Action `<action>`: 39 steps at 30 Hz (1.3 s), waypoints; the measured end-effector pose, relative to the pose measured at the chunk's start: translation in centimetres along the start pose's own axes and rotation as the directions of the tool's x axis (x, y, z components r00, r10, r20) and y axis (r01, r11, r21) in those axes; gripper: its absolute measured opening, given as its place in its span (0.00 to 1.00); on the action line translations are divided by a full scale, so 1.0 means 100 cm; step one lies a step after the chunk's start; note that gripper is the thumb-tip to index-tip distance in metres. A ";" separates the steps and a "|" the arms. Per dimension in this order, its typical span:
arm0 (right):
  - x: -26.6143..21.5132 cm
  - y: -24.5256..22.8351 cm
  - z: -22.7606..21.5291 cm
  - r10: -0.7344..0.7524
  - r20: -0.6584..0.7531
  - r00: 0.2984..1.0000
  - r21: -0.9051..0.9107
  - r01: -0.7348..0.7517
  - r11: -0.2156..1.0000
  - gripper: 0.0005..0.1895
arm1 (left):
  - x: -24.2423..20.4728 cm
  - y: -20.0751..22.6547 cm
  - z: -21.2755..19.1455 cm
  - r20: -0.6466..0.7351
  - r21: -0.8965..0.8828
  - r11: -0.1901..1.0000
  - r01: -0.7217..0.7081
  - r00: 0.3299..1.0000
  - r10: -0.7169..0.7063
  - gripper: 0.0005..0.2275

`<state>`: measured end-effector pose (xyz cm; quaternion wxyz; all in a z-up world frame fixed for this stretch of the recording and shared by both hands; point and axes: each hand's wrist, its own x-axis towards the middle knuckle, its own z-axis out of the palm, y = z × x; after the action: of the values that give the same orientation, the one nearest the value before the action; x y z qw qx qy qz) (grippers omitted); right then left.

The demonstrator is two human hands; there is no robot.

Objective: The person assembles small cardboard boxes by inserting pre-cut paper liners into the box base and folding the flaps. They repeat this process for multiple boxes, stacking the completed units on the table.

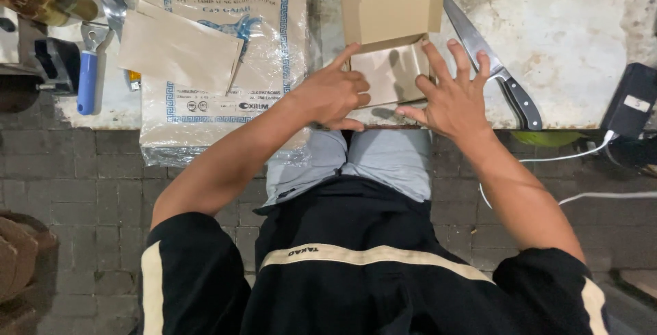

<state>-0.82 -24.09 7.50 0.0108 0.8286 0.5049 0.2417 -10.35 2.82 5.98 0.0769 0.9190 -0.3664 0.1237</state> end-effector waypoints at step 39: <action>-0.047 -0.052 0.038 0.656 0.039 0.754 0.818 -0.401 0.413 0.49 | -0.030 0.021 0.019 -0.309 -0.079 0.970 0.232 0.919 -0.245 0.10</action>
<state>-5.39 -24.65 0.98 -0.5044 0.8166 0.2609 0.1028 -13.60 2.79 3.37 0.1677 0.9232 -0.2370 0.2516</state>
